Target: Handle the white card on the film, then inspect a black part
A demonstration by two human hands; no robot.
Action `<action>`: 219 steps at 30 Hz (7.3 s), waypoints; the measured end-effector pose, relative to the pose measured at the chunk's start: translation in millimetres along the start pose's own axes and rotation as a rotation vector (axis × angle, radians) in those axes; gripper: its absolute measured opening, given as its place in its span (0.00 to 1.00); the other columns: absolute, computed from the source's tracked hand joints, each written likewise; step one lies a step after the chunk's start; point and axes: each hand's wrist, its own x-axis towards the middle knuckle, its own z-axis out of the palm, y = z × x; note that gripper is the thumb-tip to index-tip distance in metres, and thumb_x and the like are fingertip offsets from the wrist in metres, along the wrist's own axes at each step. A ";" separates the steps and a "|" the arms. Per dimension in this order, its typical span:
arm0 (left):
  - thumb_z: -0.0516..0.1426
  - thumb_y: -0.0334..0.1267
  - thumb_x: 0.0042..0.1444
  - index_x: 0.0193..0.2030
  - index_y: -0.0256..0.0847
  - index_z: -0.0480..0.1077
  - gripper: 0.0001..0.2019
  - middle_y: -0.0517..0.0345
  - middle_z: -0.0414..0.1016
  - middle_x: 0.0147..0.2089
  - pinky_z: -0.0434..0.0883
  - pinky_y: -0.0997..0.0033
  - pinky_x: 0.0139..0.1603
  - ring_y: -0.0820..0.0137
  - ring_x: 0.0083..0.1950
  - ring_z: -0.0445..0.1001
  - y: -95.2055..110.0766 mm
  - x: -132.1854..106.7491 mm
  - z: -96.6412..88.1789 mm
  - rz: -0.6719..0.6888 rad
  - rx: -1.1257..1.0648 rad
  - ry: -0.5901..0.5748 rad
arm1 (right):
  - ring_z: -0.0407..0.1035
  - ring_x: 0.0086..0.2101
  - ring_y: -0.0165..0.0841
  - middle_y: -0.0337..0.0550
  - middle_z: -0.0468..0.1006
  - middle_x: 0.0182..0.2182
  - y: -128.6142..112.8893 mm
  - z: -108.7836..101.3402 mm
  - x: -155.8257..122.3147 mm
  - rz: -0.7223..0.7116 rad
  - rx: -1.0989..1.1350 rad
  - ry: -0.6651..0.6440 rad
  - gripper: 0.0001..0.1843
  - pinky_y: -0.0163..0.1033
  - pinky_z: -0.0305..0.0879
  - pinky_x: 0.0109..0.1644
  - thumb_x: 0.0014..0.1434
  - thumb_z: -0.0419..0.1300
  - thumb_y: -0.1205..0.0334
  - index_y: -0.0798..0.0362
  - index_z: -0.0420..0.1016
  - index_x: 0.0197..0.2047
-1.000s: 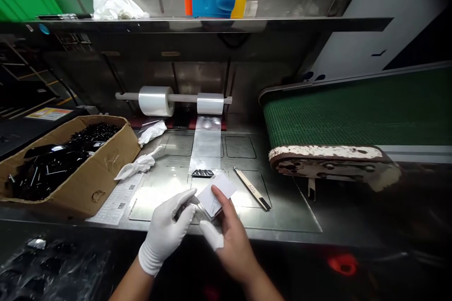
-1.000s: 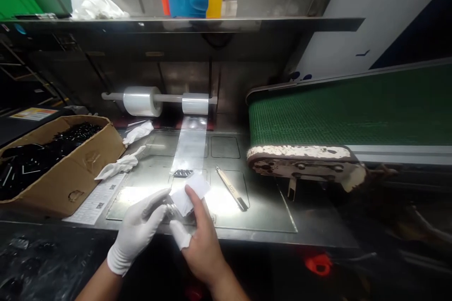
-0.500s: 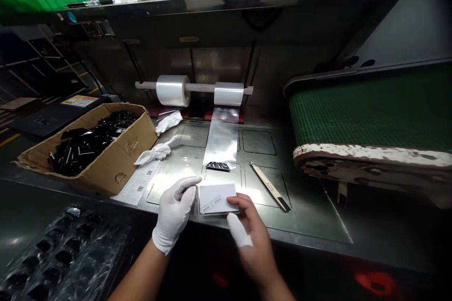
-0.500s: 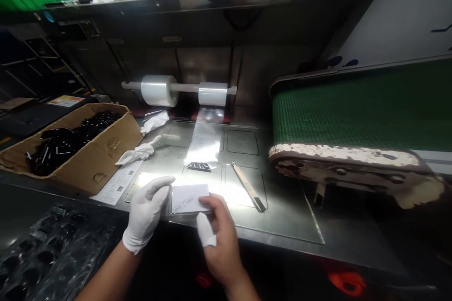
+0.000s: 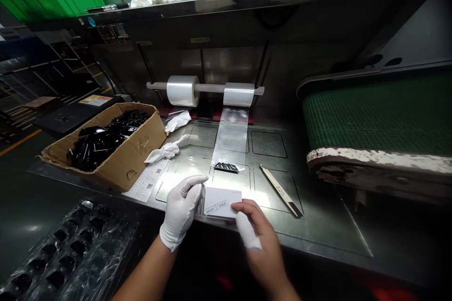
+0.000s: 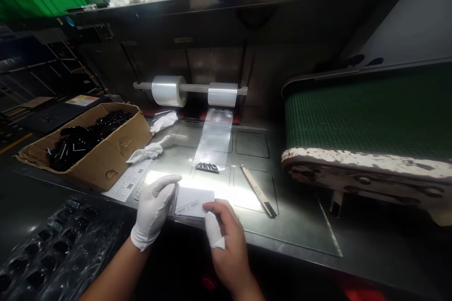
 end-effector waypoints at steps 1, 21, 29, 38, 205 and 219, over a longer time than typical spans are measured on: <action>0.60 0.46 0.65 0.46 0.47 0.82 0.11 0.58 0.85 0.48 0.76 0.72 0.58 0.69 0.51 0.80 0.0 -0.1 -0.2 -0.002 0.000 0.000 | 0.75 0.48 0.37 0.44 0.72 0.53 0.5 -0.1 -0.1 0.009 0.000 -0.001 0.11 0.41 0.75 0.53 0.73 0.58 0.51 0.42 0.76 0.54; 0.59 0.44 0.65 0.46 0.46 0.82 0.11 0.58 0.85 0.48 0.75 0.73 0.57 0.70 0.51 0.80 2.9 0.3 1.0 -0.018 -0.007 0.000 | 0.73 0.47 0.38 0.43 0.75 0.49 -2.3 -1.2 0.1 -0.015 -0.073 -0.003 0.11 0.42 0.72 0.52 0.74 0.57 0.52 0.43 0.76 0.53; 0.59 0.44 0.66 0.46 0.46 0.82 0.11 0.59 0.85 0.48 0.75 0.73 0.57 0.70 0.51 0.80 2.8 -1.3 0.4 -0.020 -0.008 -0.003 | 0.73 0.46 0.38 0.43 0.75 0.48 -5.3 -1.3 1.0 -0.032 -0.084 -0.010 0.10 0.41 0.72 0.51 0.73 0.58 0.53 0.44 0.76 0.52; 0.59 0.44 0.66 0.47 0.45 0.82 0.12 0.56 0.85 0.48 0.76 0.69 0.58 0.67 0.51 0.80 2.3 0.6 0.5 -0.017 -0.002 -0.010 | 0.74 0.48 0.40 0.46 0.75 0.49 -3.3 -0.1 0.4 -0.030 -0.074 -0.008 0.10 0.43 0.75 0.52 0.73 0.58 0.53 0.45 0.76 0.53; 0.59 0.43 0.67 0.48 0.48 0.82 0.10 0.60 0.84 0.48 0.75 0.74 0.55 0.71 0.51 0.79 -4.1 -1.6 -0.7 0.000 -0.062 -0.026 | 0.73 0.50 0.38 0.44 0.74 0.53 -7.6 7.9 -3.9 0.051 0.022 0.082 0.17 0.41 0.75 0.53 0.69 0.64 0.52 0.41 0.72 0.59; 0.61 0.43 0.65 0.46 0.46 0.82 0.09 0.58 0.84 0.45 0.74 0.75 0.52 0.72 0.47 0.78 -2.0 -2.0 -1.4 -0.027 -0.134 -0.015 | 0.74 0.47 0.39 0.48 0.73 0.56 -21.0 5.8 1.8 0.240 0.216 0.077 0.32 0.44 0.76 0.50 0.69 0.63 0.45 0.43 0.59 0.70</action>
